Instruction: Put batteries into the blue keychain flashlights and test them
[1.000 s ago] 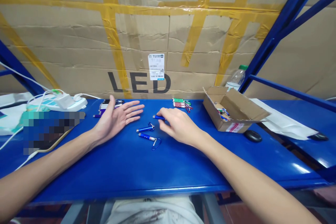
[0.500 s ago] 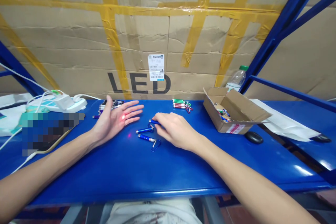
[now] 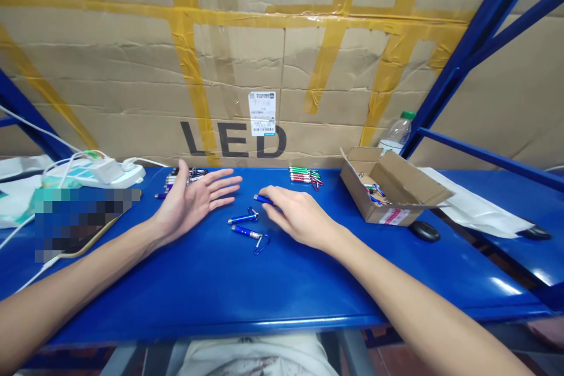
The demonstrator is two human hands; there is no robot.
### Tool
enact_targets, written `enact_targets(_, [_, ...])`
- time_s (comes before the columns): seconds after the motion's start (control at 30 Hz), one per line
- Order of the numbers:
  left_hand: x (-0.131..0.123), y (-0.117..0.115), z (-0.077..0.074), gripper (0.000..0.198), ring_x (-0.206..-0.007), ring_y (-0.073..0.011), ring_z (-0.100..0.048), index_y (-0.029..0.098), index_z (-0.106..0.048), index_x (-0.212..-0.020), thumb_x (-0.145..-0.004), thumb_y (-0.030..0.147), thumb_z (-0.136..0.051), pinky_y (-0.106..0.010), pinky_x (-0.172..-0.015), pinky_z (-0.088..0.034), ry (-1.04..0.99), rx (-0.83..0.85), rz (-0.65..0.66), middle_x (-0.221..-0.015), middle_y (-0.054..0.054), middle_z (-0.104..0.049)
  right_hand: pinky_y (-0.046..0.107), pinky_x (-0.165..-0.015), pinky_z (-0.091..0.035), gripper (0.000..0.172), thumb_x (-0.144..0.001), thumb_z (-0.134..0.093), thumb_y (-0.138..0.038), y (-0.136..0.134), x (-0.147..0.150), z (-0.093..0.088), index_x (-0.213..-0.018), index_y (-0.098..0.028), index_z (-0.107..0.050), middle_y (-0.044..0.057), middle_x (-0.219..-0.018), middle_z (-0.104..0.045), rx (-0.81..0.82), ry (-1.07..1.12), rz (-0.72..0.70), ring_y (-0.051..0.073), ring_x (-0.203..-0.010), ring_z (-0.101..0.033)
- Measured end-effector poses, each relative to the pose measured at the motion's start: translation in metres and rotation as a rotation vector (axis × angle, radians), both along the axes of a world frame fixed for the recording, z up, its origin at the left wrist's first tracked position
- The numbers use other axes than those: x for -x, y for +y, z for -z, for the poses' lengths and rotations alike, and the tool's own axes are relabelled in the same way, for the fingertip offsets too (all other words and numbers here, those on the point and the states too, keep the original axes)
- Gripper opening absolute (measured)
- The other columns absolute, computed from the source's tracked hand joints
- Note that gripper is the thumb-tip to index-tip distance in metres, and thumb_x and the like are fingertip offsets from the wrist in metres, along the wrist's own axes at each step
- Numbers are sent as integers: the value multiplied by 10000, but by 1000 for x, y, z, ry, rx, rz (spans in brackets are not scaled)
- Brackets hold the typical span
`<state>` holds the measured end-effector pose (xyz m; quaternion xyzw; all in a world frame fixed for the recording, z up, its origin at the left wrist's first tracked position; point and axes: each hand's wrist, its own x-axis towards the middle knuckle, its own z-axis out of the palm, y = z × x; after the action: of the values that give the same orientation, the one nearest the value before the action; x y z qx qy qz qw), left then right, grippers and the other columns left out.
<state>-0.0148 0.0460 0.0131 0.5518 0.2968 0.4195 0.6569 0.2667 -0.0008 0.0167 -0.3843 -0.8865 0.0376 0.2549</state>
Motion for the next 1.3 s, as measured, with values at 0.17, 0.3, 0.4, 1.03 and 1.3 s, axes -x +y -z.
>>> enact_targets(0.17, [0, -1, -1, 963, -1549, -368, -449, 211, -575, -1537, -974, 886, -183, -547, -1251, -382, -13, 14, -3, -1641, -158, -537, 441, -1021, -583, 309, -1149, -429, -320, 0, 2, 3, -1405, -211, -563, 131, -1340, -740, 56, -23, -11, 281, -1190, -741])
enact_targets(0.3, [0, -2, -3, 946, -1551, -367, -447, 215, -579, -1532, -984, 875, -180, -549, -1252, -379, -19, 18, -4, -1630, -157, -549, 464, -1047, -592, 339, -1140, -416, -283, 1, 2, 7, -1424, -187, -575, 148, -1382, -724, 21, -53, -44, 291, -1223, -733])
enact_targets(0.4, [0, -2, -3, 950, -1548, -370, -448, 207, -571, -1538, -983, 876, -188, -545, -1249, -385, -23, 20, -8, -1622, -162, -557, 458, -1030, -605, 353, -1146, -409, -292, 1, 1, 7, -1436, -180, -576, 149, -1368, -734, 1, -60, -83, 289, -1198, -744])
enact_targets(1.03, [-3, -8, -10, 977, -1488, -399, -508, 164, -589, -1516, -977, 886, -211, -558, -1204, -417, -28, 64, -32, -1579, -208, -588, 342, -877, -585, 251, -1137, -467, -275, -7, 7, 0, -1353, -206, -576, 112, -1226, -764, 69, 5, -147, 235, -1020, -767])
enact_targets(1.3, [-3, -8, -10, 972, -1451, -408, -545, 155, -597, -1504, -979, 883, -223, -553, -1170, -447, -26, 77, -29, -1533, -218, -627, 339, -868, -580, 264, -1138, -450, -271, -7, 8, -1, -1371, -210, -557, 103, -1212, -760, 63, 6, -128, 222, -992, -760])
